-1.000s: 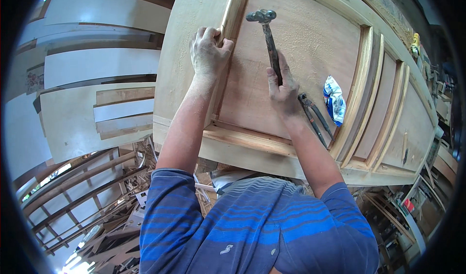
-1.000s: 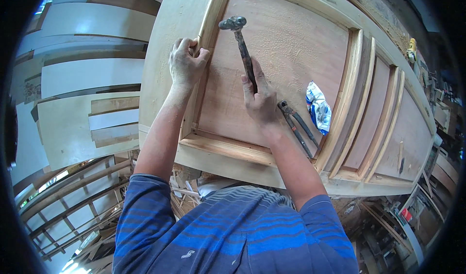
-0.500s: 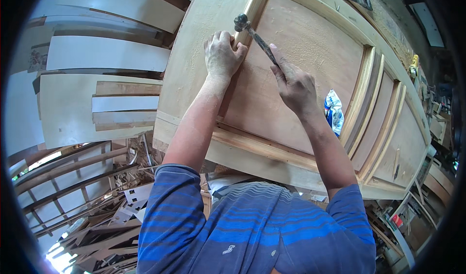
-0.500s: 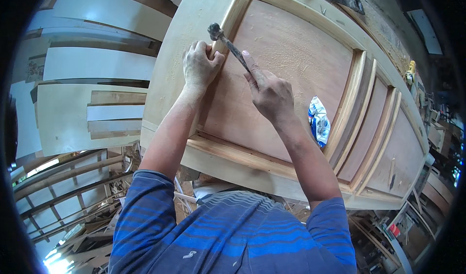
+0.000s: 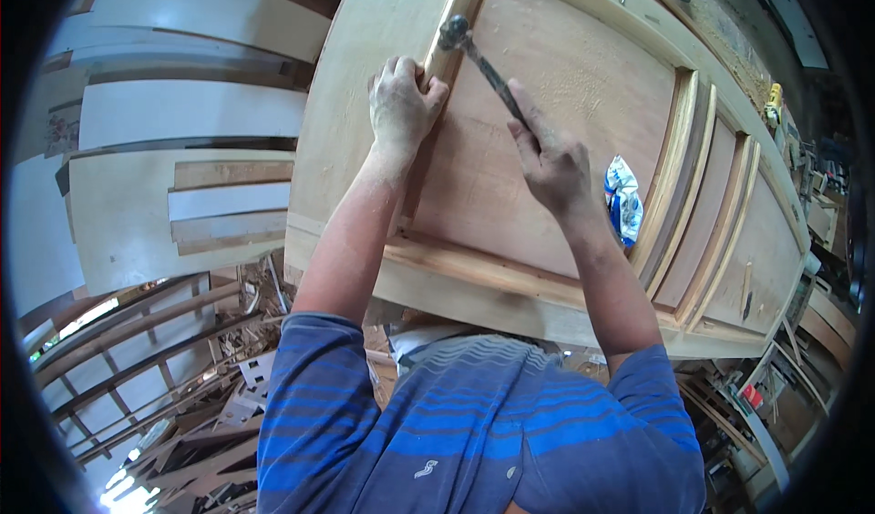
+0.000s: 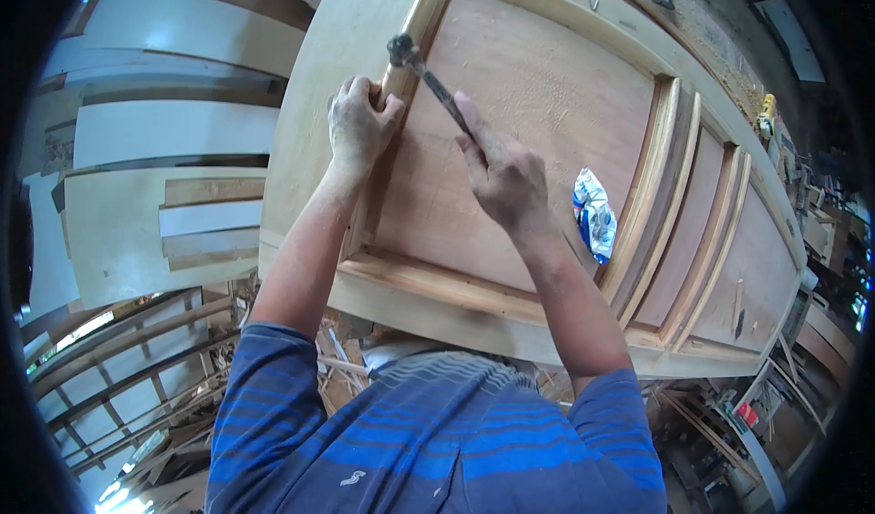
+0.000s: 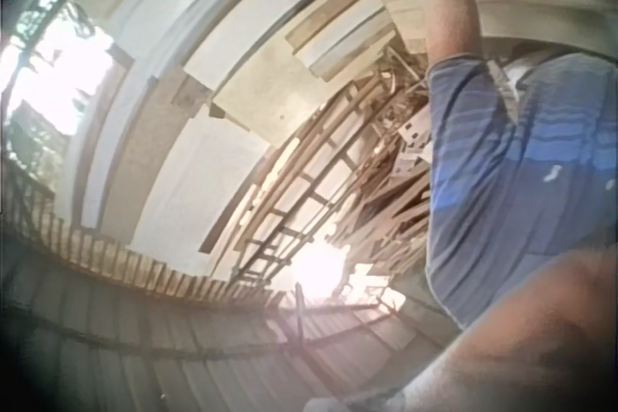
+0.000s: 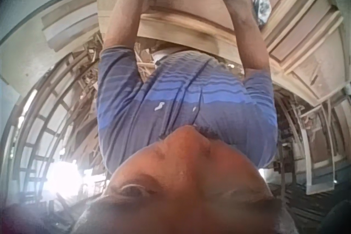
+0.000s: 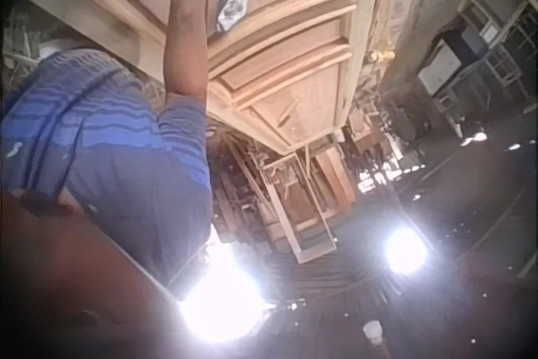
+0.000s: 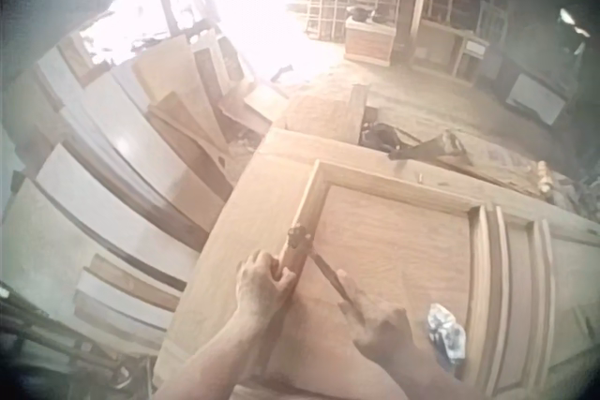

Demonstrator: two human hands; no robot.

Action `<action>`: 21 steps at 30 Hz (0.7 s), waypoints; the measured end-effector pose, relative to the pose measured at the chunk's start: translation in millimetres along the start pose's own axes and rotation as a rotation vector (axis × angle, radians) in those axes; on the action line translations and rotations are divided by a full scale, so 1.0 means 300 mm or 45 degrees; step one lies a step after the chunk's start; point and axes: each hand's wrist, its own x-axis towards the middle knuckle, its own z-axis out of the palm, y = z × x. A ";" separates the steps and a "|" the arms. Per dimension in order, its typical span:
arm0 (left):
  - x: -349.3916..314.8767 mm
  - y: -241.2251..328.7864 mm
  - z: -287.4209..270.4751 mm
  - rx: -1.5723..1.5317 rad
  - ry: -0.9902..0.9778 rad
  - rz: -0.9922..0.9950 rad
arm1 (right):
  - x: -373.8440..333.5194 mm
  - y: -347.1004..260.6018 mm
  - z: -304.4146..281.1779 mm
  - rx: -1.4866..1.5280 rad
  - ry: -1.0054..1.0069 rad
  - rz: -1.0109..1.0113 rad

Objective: The person assembles a wood door by positioning decorative trim pieces, securing them with nails using a hammer, and applying adhesive from a squeeze tube to a long piece of trim before pressing it into place on the door frame.

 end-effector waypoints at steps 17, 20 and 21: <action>0.000 0.002 0.003 -0.011 0.019 0.000 | -0.194 0.127 0.131 0.219 0.114 0.174; 0.000 -0.006 0.002 0.011 0.023 0.017 | -0.201 0.119 0.134 0.241 0.108 0.205; 0.000 -0.008 0.001 0.022 0.024 0.035 | -0.200 0.117 0.134 0.241 0.110 0.204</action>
